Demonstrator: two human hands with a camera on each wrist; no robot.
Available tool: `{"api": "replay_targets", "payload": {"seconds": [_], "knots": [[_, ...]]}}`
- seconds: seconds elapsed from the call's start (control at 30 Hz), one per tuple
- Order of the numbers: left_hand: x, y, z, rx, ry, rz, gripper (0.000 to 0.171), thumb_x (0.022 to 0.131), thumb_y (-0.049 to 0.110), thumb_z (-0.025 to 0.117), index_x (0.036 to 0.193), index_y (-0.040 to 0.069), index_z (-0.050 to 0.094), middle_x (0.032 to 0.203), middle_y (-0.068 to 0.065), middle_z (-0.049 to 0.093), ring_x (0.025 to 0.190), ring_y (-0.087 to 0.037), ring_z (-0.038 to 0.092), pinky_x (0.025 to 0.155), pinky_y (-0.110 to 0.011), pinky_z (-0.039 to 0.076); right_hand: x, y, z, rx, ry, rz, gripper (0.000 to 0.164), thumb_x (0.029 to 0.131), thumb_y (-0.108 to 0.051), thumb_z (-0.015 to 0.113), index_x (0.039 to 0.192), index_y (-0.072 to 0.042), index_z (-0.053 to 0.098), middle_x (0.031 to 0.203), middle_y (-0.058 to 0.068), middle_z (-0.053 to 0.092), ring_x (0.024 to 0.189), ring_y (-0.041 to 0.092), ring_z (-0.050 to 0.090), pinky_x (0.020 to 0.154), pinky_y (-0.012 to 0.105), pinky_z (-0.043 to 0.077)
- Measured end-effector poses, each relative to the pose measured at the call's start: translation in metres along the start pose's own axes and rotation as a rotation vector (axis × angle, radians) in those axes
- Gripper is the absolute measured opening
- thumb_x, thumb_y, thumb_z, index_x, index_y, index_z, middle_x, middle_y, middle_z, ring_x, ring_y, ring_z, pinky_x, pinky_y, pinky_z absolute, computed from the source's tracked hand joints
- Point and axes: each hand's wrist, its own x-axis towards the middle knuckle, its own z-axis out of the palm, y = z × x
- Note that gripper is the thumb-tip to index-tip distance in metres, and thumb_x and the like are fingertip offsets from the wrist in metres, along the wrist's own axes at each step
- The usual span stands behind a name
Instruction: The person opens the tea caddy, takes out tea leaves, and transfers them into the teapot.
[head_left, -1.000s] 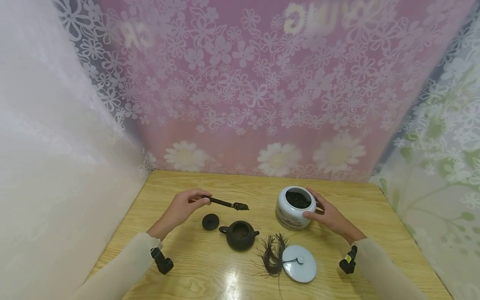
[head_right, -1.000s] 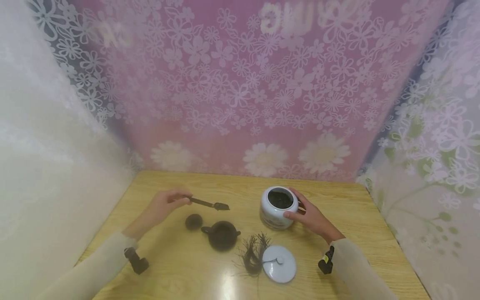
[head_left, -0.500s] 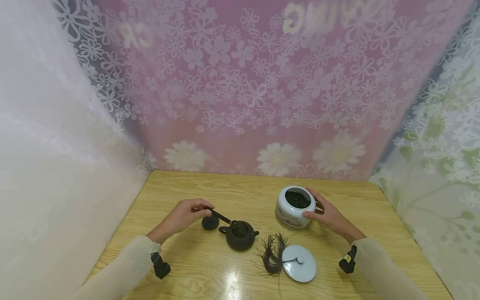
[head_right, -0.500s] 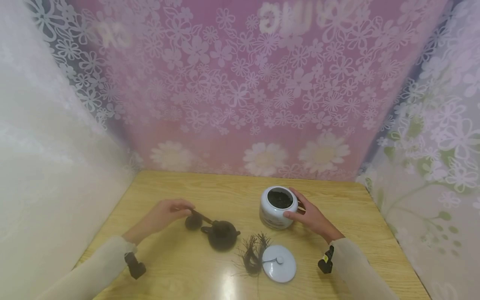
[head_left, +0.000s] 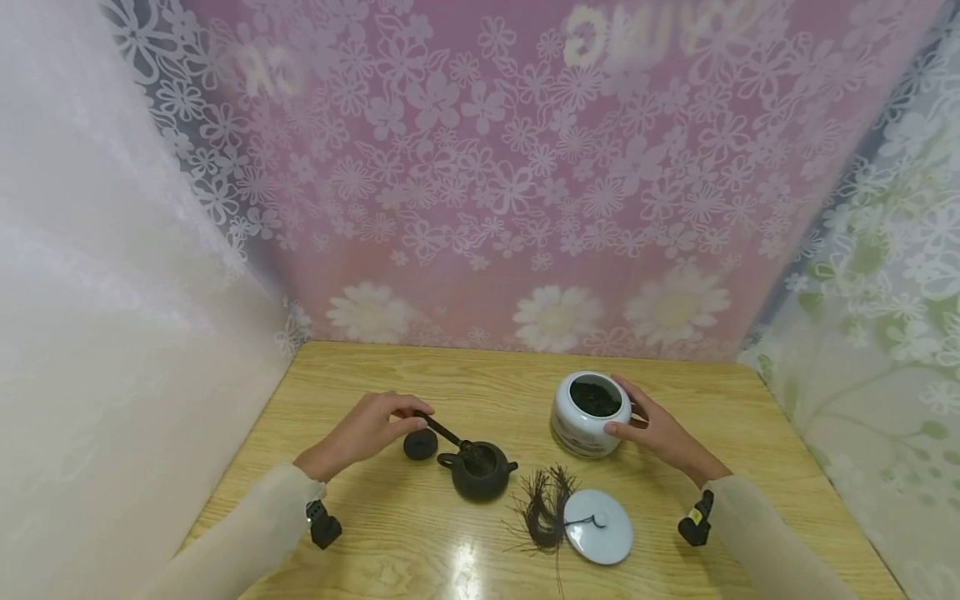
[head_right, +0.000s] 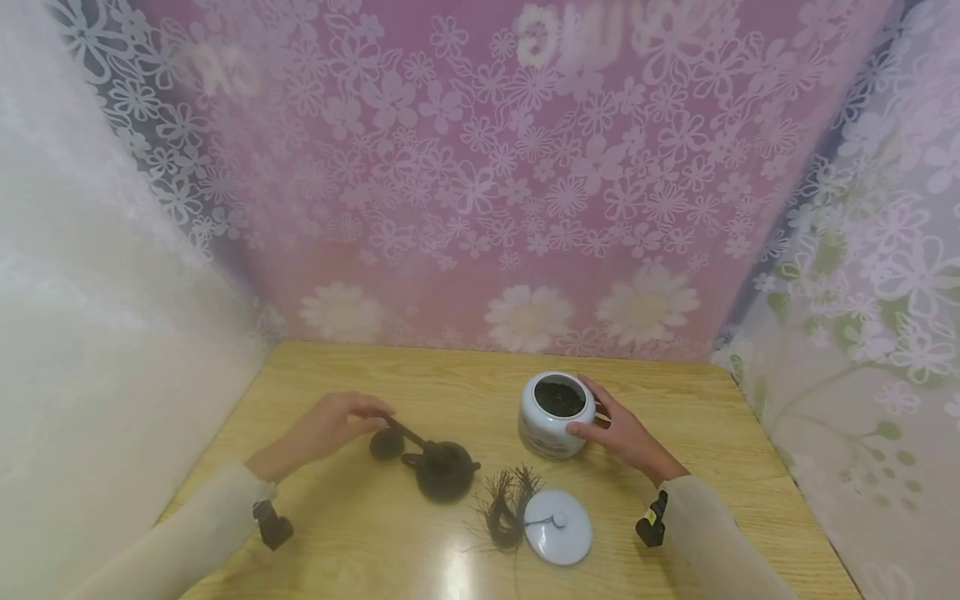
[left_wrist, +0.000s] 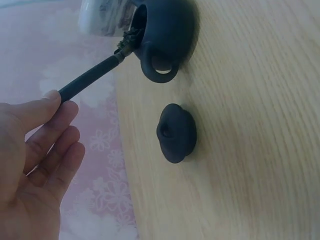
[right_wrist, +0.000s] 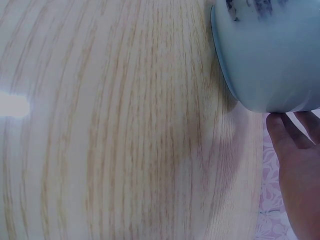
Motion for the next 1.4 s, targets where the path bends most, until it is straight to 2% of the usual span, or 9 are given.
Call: {"api": "replay_targets", "payload": {"seconds": [0.2, 0.47, 0.63, 0.8, 0.93, 1.07, 1.17, 1.33, 1.4], "knots": [[0.001, 0.009, -0.006, 0.051, 0.006, 0.034, 0.026, 0.107, 0.020, 0.073, 0.132, 0.022, 0.080, 0.113, 0.005, 0.079, 0.105, -0.014, 0.073, 0.089, -0.037, 0.062, 0.000, 0.000, 0.000, -0.001, 0.001, 0.003, 0.094, 0.106, -0.024, 0.075, 0.177, -0.031, 0.014, 0.179, 0.022, 0.022, 0.159, 0.054, 0.034, 0.120, 0.067, 0.042], [0.003, 0.020, -0.010, 0.141, 0.020, 0.130, 0.027, 0.105, 0.022, 0.075, 0.132, 0.022, 0.079, 0.117, 0.008, 0.078, 0.105, -0.013, 0.071, 0.089, -0.038, 0.061, 0.001, 0.002, -0.001, 0.002, 0.000, 0.001, 0.094, 0.106, -0.024, 0.075, 0.177, -0.032, 0.014, 0.179, 0.022, 0.020, 0.159, 0.054, 0.032, 0.121, 0.068, 0.041], [0.005, 0.021, -0.012, 0.159, 0.029, 0.150, 0.028, 0.104, 0.020, 0.077, 0.131, 0.022, 0.080, 0.116, 0.007, 0.078, 0.105, -0.014, 0.071, 0.088, -0.040, 0.061, 0.002, 0.003, -0.002, 0.001, -0.002, -0.006, 0.094, 0.106, -0.024, 0.075, 0.177, -0.033, 0.014, 0.179, 0.022, 0.020, 0.159, 0.054, 0.032, 0.120, 0.068, 0.042], [0.007, 0.018, -0.016, 0.185, 0.052, 0.151, 0.027, 0.103, 0.021, 0.078, 0.131, 0.022, 0.080, 0.113, 0.008, 0.077, 0.102, -0.012, 0.071, 0.085, -0.036, 0.060, 0.002, 0.003, -0.002, 0.004, -0.002, -0.002, 0.094, 0.106, -0.024, 0.075, 0.177, -0.034, 0.014, 0.180, 0.022, 0.020, 0.159, 0.054, 0.032, 0.120, 0.067, 0.043], [0.004, 0.013, -0.017, 0.105, 0.044, 0.086, 0.026, 0.105, 0.023, 0.076, 0.130, 0.022, 0.080, 0.114, 0.007, 0.078, 0.103, -0.014, 0.072, 0.091, -0.042, 0.063, 0.001, 0.003, -0.002, 0.012, -0.003, -0.001, 0.094, 0.106, -0.024, 0.075, 0.177, -0.032, 0.013, 0.180, 0.022, 0.019, 0.159, 0.055, 0.031, 0.120, 0.067, 0.042], [-0.007, 0.002, -0.010, -0.029, 0.020, -0.028, 0.024, 0.107, 0.028, 0.073, 0.130, 0.024, 0.079, 0.115, 0.006, 0.078, 0.109, -0.018, 0.074, 0.096, -0.048, 0.063, 0.001, 0.003, -0.001, 0.020, -0.004, 0.001, 0.094, 0.107, -0.023, 0.075, 0.177, -0.029, 0.013, 0.180, 0.023, 0.019, 0.159, 0.055, 0.031, 0.120, 0.067, 0.042], [-0.015, -0.007, -0.001, -0.128, 0.017, -0.116, 0.024, 0.107, 0.031, 0.072, 0.130, 0.027, 0.079, 0.124, 0.003, 0.078, 0.113, -0.019, 0.073, 0.098, -0.046, 0.062, 0.000, 0.004, 0.000, 0.019, -0.003, 0.004, 0.094, 0.107, -0.023, 0.075, 0.177, -0.030, 0.013, 0.180, 0.023, 0.019, 0.160, 0.055, 0.031, 0.120, 0.067, 0.042], [-0.024, -0.022, 0.009, -0.262, 0.031, -0.204, 0.024, 0.109, 0.027, 0.071, 0.131, 0.023, 0.079, 0.133, -0.003, 0.076, 0.117, -0.023, 0.072, 0.100, -0.048, 0.060, 0.000, 0.005, 0.000, 0.009, -0.001, 0.005, 0.093, 0.107, -0.024, 0.074, 0.177, -0.032, 0.013, 0.180, 0.022, 0.019, 0.160, 0.055, 0.030, 0.121, 0.067, 0.042], [-0.026, -0.031, 0.013, -0.296, 0.048, -0.227, 0.026, 0.108, 0.028, 0.071, 0.132, 0.021, 0.079, 0.132, -0.003, 0.077, 0.117, -0.025, 0.072, 0.100, -0.049, 0.059, 0.000, 0.006, 0.000, 0.011, -0.003, 0.007, 0.093, 0.107, -0.025, 0.074, 0.177, -0.033, 0.013, 0.180, 0.022, 0.019, 0.160, 0.055, 0.030, 0.121, 0.067, 0.042]]}}
